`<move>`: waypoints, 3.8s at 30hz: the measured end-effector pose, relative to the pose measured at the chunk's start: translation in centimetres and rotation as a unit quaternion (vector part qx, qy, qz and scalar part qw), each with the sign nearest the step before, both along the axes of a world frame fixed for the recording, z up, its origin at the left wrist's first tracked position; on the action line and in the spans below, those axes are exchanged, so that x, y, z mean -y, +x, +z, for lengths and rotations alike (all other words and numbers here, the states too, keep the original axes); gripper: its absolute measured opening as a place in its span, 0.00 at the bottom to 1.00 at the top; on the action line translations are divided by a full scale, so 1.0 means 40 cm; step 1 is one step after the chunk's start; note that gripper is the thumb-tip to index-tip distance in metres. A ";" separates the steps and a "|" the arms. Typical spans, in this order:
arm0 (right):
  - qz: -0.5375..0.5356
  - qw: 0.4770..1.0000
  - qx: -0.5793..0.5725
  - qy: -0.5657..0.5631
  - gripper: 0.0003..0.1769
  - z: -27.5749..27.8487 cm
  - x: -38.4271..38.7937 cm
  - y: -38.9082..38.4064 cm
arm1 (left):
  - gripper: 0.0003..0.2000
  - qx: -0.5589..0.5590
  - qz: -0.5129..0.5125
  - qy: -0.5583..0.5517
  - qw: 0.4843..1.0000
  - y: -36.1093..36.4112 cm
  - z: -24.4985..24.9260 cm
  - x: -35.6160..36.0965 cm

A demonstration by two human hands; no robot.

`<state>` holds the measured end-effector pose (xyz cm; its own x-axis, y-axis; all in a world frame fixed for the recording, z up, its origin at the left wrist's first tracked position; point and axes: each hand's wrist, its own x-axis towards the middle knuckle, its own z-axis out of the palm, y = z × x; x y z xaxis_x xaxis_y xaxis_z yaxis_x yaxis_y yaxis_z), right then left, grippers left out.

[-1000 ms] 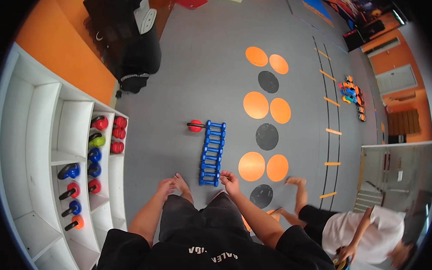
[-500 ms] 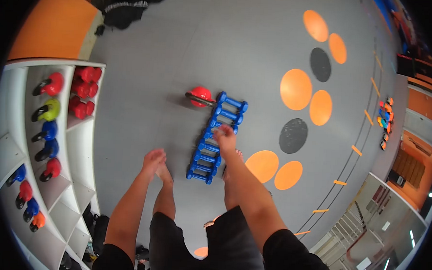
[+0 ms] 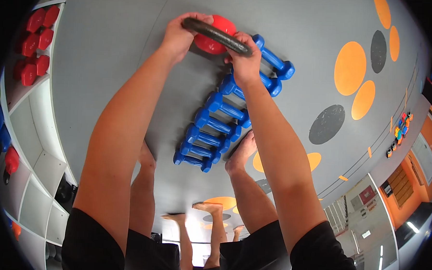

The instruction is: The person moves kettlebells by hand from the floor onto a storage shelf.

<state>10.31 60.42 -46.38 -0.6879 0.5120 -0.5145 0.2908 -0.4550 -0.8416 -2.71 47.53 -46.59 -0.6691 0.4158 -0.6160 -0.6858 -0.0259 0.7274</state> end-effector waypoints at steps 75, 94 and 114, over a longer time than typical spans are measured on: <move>0.279 0.920 -0.201 0.190 0.06 1.553 2.503 -0.072 | 0.05 -0.175 0.565 -0.036 0.805 0.181 1.519 2.557; 0.306 0.900 -0.230 0.210 0.18 1.491 2.739 -0.214 | 0.20 -0.198 0.589 0.014 0.783 0.067 1.419 2.842; 0.380 0.895 0.006 0.235 0.28 1.395 1.310 0.724 | 0.16 0.177 0.121 0.001 0.977 0.886 1.527 1.881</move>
